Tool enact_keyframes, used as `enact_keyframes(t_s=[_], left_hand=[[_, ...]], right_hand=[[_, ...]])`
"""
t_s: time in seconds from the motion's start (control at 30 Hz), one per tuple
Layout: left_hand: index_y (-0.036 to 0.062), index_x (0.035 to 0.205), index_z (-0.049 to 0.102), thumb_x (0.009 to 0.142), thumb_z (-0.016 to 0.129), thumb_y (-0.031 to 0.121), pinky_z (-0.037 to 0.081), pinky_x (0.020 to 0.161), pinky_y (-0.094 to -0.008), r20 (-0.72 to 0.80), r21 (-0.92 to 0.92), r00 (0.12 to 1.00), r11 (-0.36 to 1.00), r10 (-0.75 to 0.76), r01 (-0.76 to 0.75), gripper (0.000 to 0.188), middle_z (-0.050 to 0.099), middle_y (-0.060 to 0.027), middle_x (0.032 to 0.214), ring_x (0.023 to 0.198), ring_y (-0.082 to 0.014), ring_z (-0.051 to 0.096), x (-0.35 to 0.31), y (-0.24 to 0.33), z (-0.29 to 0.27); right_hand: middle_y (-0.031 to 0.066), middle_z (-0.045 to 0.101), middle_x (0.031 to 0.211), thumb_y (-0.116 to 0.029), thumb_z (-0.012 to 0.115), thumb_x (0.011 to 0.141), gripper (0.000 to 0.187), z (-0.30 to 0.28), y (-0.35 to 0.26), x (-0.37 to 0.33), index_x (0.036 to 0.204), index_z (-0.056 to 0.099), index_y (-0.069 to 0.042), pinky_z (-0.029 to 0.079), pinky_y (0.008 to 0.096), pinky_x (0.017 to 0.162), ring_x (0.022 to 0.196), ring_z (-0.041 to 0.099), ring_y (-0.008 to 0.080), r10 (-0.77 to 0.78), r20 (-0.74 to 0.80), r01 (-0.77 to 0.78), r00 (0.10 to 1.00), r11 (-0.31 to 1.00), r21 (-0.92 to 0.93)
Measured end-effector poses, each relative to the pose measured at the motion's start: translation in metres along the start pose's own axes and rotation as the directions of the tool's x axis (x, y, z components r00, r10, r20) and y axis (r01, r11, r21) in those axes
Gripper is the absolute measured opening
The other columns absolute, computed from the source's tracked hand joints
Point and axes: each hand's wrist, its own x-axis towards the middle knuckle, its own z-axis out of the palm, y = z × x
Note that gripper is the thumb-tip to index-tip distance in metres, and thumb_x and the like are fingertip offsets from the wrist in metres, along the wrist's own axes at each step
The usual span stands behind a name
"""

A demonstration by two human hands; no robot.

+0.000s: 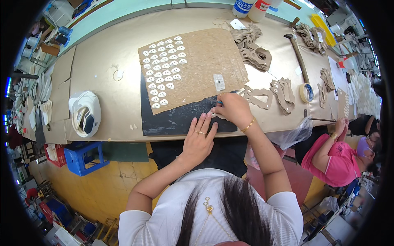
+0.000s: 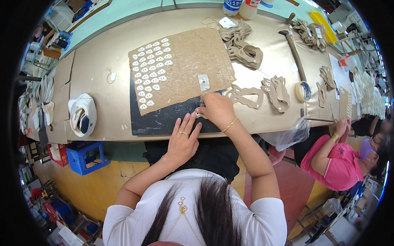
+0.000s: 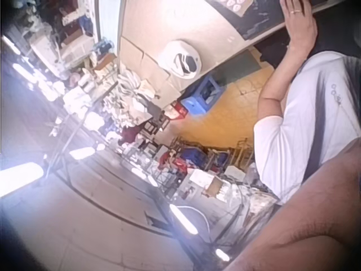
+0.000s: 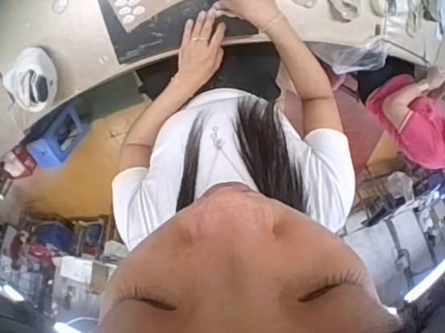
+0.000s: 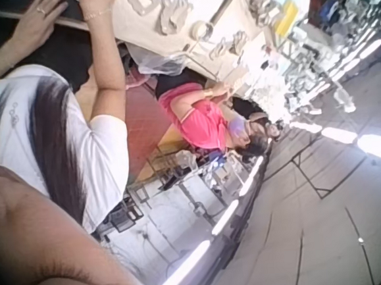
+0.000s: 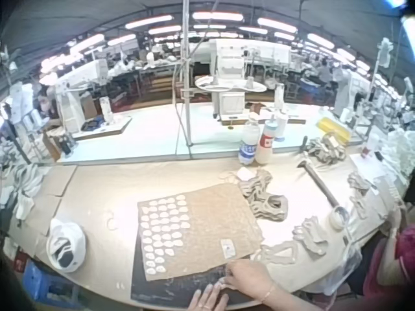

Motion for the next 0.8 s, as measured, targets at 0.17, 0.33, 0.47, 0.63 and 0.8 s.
enact_keyframes(t_s=[0.17,0.33,0.47,0.63,0.8], left_hand=[[0.0026,0.132,0.058,0.08,0.068,0.005,0.032,0.118,-0.0522,0.026,-0.06,0.998,0.997,0.054,-0.052,0.053,0.046,-0.0208,0.152,0.142,-0.0366,0.043,-0.007,-0.011,-0.006],[-0.0017,0.132,0.057,0.08,0.069,0.006,0.04,0.11,-0.0472,-0.007,0.025,1.0,1.0,0.0,0.0,0.054,0.055,-0.0192,0.136,0.128,-0.0337,0.053,0.019,0.007,-0.016],[-0.0048,0.132,0.056,0.081,0.07,0.009,0.043,0.105,-0.0447,0.05,0.075,0.999,0.997,-0.015,0.011,0.054,0.059,-0.017,0.126,0.12,-0.0313,0.056,0.033,0.007,-0.012],[-0.0048,0.134,0.056,0.083,0.068,0.013,0.04,0.109,-0.0466,-0.026,0.092,1.0,0.996,-0.001,0.004,0.055,0.056,-0.0185,0.131,0.127,-0.033,0.051,0.022,0.003,-0.002],[-0.0039,0.136,0.055,0.086,0.068,0.019,0.031,0.119,-0.05,0.008,0.135,1.0,0.991,0.001,-0.002,0.057,0.046,-0.0198,0.151,0.144,-0.0358,0.039,0.013,-0.002,0.009]], right_hand=[[0.0145,0.071,0.092,-0.03,0.081,0.078,0.031,0.004,-0.006,0.0,0.094,0.073,-0.005,0.055,0.0445,0.072,0.084,0.07,0.0346,-0.134,-0.047,0.124,0.99,0.976,-0.178],[0.0161,0.071,0.091,-0.026,0.079,0.082,0.029,-0.009,0.019,0.007,0.097,0.072,-0.003,0.053,0.041,0.07,0.08,0.069,0.0336,-0.138,-0.133,0.143,0.981,0.989,0.03],[0.0168,0.069,0.088,-0.019,0.074,0.089,0.021,-0.02,0.043,-0.019,0.096,0.069,0.0,0.05,0.0379,0.07,0.08,0.067,0.0309,0.097,-0.272,0.011,0.957,0.93,0.368],[0.0134,0.067,0.091,-0.01,0.074,0.086,0.015,-0.005,0.066,-0.061,0.098,0.07,-0.001,0.052,0.0362,0.074,0.083,0.067,0.0287,0.087,-0.373,0.065,0.924,0.924,0.377],[0.0106,0.066,0.095,-0.012,0.077,0.084,0.018,-0.001,0.07,-0.062,0.1,0.072,-0.004,0.053,0.0357,0.077,0.088,0.067,0.0269,-0.062,-0.355,0.172,0.933,0.942,0.287]])
